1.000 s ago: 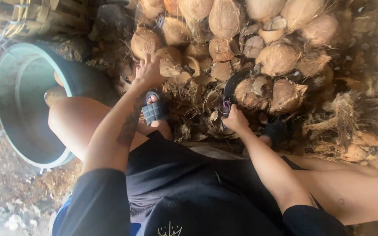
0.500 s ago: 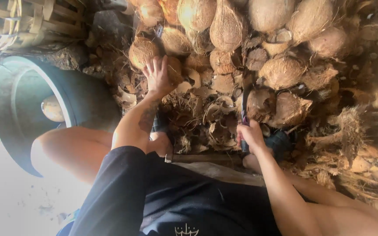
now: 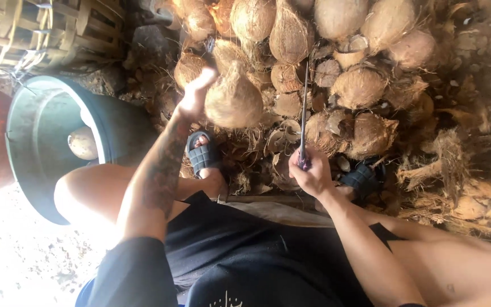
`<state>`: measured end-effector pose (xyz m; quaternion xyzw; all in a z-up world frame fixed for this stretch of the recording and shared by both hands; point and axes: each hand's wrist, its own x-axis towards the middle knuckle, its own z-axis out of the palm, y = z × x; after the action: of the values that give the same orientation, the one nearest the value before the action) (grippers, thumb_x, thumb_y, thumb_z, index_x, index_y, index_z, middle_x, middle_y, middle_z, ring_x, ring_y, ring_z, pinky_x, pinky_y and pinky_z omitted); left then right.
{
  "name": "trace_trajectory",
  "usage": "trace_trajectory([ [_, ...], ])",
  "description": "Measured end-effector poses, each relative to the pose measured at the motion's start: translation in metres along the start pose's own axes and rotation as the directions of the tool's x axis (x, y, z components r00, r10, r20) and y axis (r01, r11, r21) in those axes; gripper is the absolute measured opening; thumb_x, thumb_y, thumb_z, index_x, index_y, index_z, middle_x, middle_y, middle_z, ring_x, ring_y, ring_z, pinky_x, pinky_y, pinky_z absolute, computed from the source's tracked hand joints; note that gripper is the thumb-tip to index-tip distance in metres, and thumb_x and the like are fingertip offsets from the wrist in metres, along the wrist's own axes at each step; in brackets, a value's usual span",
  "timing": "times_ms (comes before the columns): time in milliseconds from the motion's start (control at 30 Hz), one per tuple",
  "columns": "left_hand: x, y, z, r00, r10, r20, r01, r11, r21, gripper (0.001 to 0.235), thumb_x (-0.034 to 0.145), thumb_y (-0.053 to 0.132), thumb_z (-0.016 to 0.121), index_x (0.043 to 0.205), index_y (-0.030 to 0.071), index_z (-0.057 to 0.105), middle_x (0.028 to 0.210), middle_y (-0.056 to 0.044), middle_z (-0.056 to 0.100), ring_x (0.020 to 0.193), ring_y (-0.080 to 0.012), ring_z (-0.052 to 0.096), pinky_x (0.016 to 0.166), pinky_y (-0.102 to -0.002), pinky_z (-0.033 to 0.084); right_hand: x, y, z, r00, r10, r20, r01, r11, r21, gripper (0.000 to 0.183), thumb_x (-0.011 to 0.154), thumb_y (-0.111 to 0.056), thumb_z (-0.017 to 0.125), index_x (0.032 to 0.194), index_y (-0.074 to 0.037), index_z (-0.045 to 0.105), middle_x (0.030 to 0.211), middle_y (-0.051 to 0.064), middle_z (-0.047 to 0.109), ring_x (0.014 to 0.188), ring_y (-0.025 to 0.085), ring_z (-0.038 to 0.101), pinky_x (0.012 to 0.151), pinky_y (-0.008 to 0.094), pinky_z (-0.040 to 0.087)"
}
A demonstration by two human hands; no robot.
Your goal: The person sits cross-legged and uses a curved knife to peel the husk off coconuts. After removing the husk, the person pours the coconut water into a blue bucket and places the peeled coconut into a green bucket. The process is repeated for multiple coconuts.
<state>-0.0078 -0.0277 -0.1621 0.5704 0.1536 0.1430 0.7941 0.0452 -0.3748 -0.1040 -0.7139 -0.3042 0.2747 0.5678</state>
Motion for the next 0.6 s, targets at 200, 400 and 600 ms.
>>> trace_trajectory([
  [200, -0.060, -0.010, 0.025, 0.954, -0.299, -0.031, 0.258, 0.867, -0.425, 0.074, 0.079, 0.052, 0.075, 0.136, 0.007, 0.062, 0.134, -0.025, 0.060, 0.117, -0.0380, 0.063, 0.100, -0.060, 0.056, -0.004, -0.136, 0.002, 0.911, -0.412, 0.021, 0.368, 0.835, 0.409, 0.005, 0.083, 0.010, 0.063, 0.082, 0.005, 0.064, 0.061, 0.018, 0.067, 0.052, 0.026, 0.069, 0.058, 0.031, 0.053],
  [400, -0.087, -0.016, 0.042, 0.701, -0.710, -0.074, 0.536, 0.592, -0.602, 0.077, 0.078, 0.065, 0.058, 0.130, 0.008, 0.068, 0.122, -0.022, 0.071, 0.111, -0.0405, 0.068, 0.096, -0.059, 0.056, -0.017, -0.192, 0.019, 0.663, -0.729, -0.173, 0.746, 0.621, 0.240, 0.010, 0.095, 0.001, 0.050, 0.097, -0.008, 0.046, 0.067, 0.015, 0.053, 0.056, 0.032, 0.057, 0.053, 0.041, 0.052],
  [600, -0.126, 0.094, 0.108, 0.831, -0.502, -0.239, 0.437, 0.855, -0.280, 0.047, 0.089, 0.040, 0.063, 0.126, 0.013, 0.072, 0.137, -0.008, 0.069, 0.133, -0.0201, 0.056, 0.122, -0.042, 0.035, -0.042, 0.011, 0.018, 0.889, 0.370, 0.271, -0.257, 0.891, -0.374, 0.009, 0.081, -0.010, 0.061, 0.077, -0.003, 0.061, 0.067, 0.018, 0.063, 0.074, 0.038, 0.066, 0.076, 0.050, 0.049],
])
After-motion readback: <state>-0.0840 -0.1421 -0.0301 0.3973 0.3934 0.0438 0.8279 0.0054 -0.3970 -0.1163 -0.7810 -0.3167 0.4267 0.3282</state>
